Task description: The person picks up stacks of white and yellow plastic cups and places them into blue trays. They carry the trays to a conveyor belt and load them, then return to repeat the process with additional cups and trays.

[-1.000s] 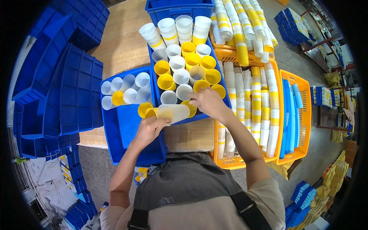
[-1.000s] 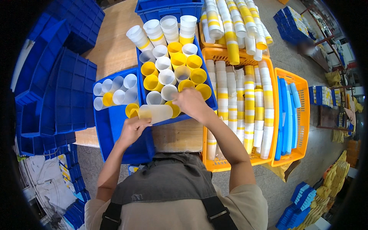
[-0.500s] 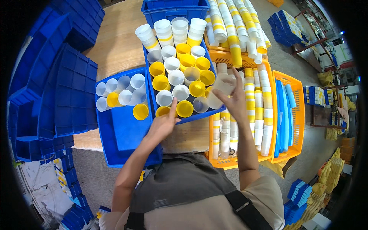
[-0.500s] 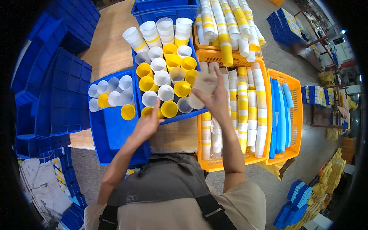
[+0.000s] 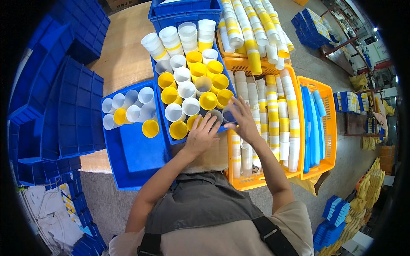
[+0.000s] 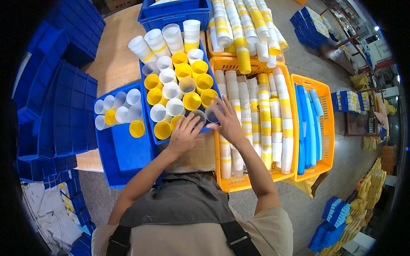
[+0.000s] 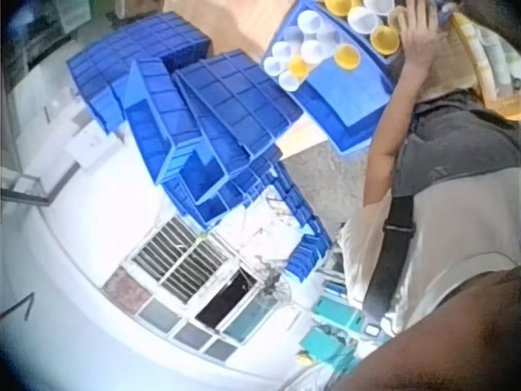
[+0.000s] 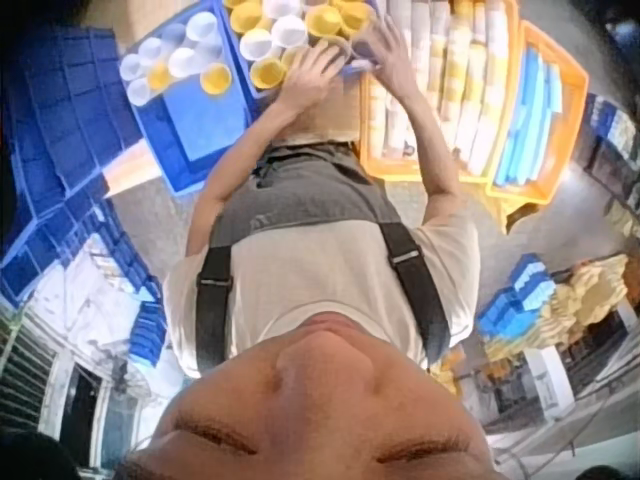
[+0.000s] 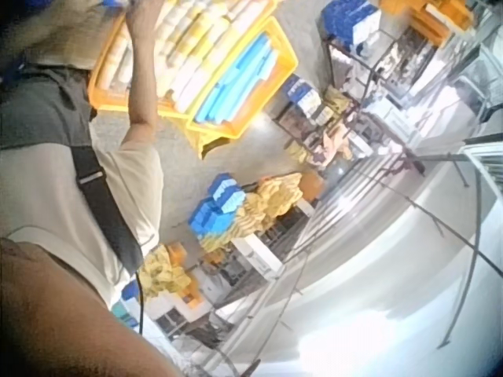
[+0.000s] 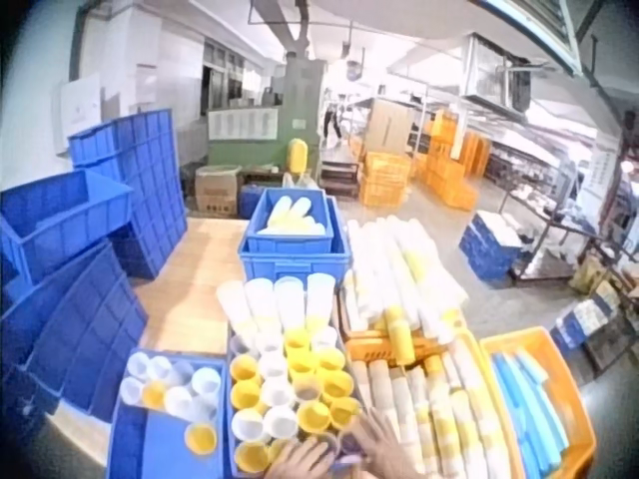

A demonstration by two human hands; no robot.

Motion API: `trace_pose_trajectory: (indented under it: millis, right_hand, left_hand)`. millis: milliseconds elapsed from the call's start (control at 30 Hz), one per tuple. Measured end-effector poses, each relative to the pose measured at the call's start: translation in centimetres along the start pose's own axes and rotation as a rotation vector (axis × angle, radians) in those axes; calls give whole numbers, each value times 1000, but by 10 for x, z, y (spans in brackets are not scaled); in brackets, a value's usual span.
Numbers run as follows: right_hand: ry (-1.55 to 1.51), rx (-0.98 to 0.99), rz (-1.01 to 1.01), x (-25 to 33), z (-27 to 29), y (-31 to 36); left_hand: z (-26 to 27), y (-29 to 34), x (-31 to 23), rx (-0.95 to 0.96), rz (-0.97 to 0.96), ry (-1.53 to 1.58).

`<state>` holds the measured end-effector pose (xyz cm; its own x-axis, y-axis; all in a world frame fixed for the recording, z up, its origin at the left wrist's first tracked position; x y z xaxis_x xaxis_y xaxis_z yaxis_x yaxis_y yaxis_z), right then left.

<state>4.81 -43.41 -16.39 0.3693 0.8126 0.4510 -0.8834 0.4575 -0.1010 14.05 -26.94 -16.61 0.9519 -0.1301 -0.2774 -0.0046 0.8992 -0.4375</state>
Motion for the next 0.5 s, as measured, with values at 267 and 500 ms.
trace_pose_trajectory:
  millis: [267, 500]
  right_hand:
    - [107, -97, -11, 42, -1, 12]
    - [-371, -329, -340, -2, 5, 75]
  left_hand:
    - [-14, 12, 0, 136, -44, -33]
    - [3, 56, -44, 144, -70, 65]
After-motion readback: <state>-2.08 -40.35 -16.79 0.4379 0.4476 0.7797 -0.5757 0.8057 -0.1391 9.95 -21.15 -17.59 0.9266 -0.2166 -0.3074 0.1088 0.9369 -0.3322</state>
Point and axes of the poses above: each hand's wrist, its own y-axis away from the middle knuckle, its own z-axis out of the back of the hand, x = y × z, the point moved 4 cm from there along -y, towards the middle knuckle, and after that the axes turned 14 degrees about -z, right-handed, at the moved point
